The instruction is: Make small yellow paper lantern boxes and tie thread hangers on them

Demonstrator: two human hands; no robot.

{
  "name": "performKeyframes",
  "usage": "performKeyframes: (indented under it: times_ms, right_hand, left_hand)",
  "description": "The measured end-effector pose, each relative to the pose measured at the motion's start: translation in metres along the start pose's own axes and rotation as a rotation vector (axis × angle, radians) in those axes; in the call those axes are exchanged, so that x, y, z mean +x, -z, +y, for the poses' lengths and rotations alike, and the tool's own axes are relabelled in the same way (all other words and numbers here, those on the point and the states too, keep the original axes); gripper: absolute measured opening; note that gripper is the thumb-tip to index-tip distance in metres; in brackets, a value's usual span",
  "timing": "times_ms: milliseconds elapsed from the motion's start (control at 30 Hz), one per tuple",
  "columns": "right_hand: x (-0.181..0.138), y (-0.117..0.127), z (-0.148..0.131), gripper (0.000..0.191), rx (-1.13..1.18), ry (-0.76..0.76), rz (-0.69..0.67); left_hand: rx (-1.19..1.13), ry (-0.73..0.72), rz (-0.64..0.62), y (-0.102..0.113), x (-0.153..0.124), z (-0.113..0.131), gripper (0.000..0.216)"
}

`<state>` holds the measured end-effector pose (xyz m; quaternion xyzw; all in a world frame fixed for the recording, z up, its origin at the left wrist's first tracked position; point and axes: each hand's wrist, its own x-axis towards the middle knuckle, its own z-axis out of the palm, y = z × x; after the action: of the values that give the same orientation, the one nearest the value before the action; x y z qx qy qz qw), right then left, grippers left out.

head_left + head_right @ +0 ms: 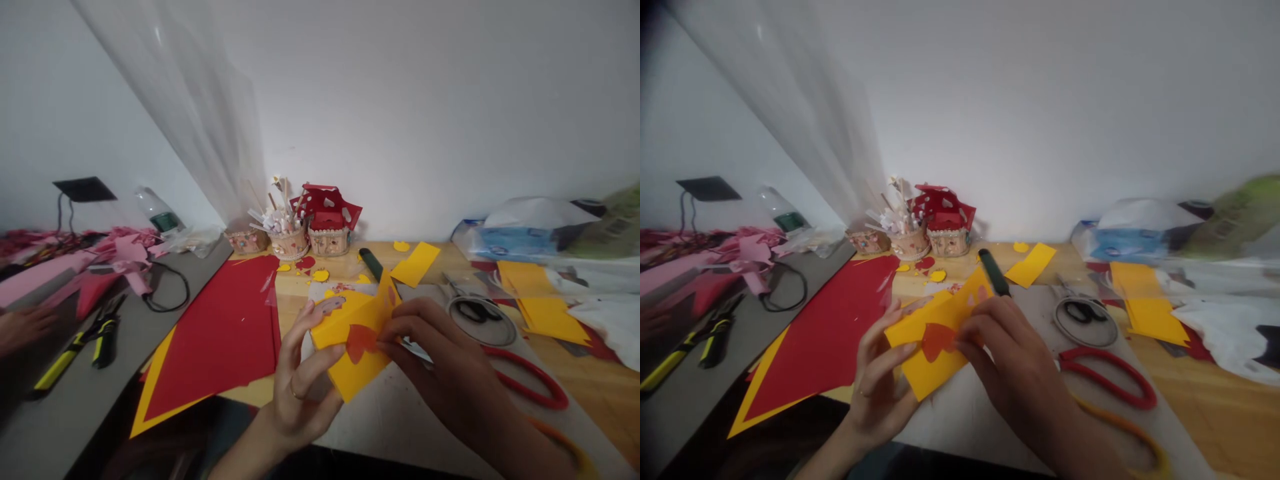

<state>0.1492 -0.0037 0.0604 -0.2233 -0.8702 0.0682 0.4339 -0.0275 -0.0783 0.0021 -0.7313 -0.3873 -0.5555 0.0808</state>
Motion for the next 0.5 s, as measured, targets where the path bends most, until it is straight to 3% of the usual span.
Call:
performKeyframes:
  times_ms: [167, 300, 400, 500]
  right_hand:
    - [-0.005, 0.002, 0.003, 0.015, -0.008, -0.062, 0.078]
    - [-0.01, 0.014, 0.033, 0.012, -0.197, -0.309, 0.238]
    - [-0.017, 0.022, 0.06, 0.024, -0.438, -0.306, 0.146]
    - [-0.029, 0.025, 0.069, 0.027, -0.444, -0.415, 0.074]
  left_hand:
    - [-0.045, 0.08, 0.04, -0.004, -0.001, -0.001, 0.063]
    - [-0.138, 0.262, 0.095, -0.008, -0.01, -0.003, 0.065]
    - [-0.324, 0.498, 0.198, -0.011, -0.01, 0.0, 0.058]
    - [-0.739, 0.903, 0.323, -0.012, -0.001, 0.002, 0.054]
